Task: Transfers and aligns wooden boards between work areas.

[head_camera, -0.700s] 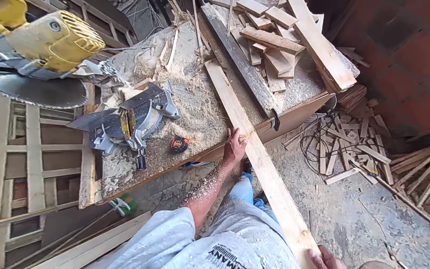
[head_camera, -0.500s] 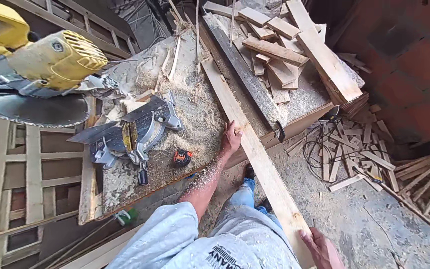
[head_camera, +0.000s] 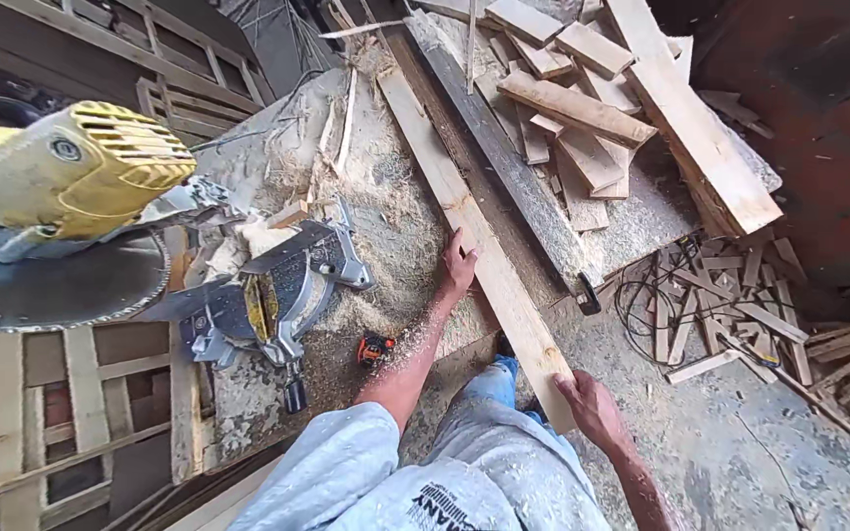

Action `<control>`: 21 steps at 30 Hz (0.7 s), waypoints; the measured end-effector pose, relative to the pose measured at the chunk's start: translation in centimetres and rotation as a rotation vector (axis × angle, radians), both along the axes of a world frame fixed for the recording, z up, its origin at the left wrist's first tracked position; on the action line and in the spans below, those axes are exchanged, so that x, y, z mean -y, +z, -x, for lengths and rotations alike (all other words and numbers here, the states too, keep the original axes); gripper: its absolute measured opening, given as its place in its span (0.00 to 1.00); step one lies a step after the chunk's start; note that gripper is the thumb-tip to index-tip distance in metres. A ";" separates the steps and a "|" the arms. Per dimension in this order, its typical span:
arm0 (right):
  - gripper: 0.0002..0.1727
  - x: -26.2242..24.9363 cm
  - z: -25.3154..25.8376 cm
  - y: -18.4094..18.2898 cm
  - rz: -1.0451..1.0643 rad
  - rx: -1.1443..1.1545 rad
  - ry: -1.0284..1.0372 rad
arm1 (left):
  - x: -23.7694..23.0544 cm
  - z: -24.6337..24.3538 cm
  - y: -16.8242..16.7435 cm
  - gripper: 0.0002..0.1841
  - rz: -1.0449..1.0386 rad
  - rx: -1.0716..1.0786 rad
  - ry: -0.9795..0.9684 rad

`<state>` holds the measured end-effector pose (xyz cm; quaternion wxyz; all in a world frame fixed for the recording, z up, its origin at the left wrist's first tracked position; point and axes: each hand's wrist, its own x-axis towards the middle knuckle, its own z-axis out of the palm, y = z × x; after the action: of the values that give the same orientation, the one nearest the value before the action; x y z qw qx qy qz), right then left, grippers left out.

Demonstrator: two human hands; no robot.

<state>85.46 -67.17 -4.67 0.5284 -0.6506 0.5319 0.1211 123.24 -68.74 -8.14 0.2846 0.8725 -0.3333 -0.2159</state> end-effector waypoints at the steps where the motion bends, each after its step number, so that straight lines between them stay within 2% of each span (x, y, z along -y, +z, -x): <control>1: 0.30 0.8 -1.3 0.0 0.002 0.008 0.006 | 0.0 -0.1 0.1 0.36 0.001 -0.009 -0.003; 15: 0.34 9.8 -18.6 0.1 0.022 0.096 0.063 | -2.7 2.3 1.4 0.36 0.101 -0.128 -0.045; 17: 0.34 10.9 -20.7 0.4 0.028 0.106 0.066 | -2.8 3.3 2.0 0.35 0.123 -0.149 0.024; 21: 0.33 12.7 -24.5 0.5 0.036 0.135 0.050 | -1.4 2.8 3.2 0.35 0.107 -0.284 0.299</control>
<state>109.98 -79.88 -4.19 0.5481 -0.6797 0.4808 0.0801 120.45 -67.39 -4.97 0.4035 0.8567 -0.1675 -0.2742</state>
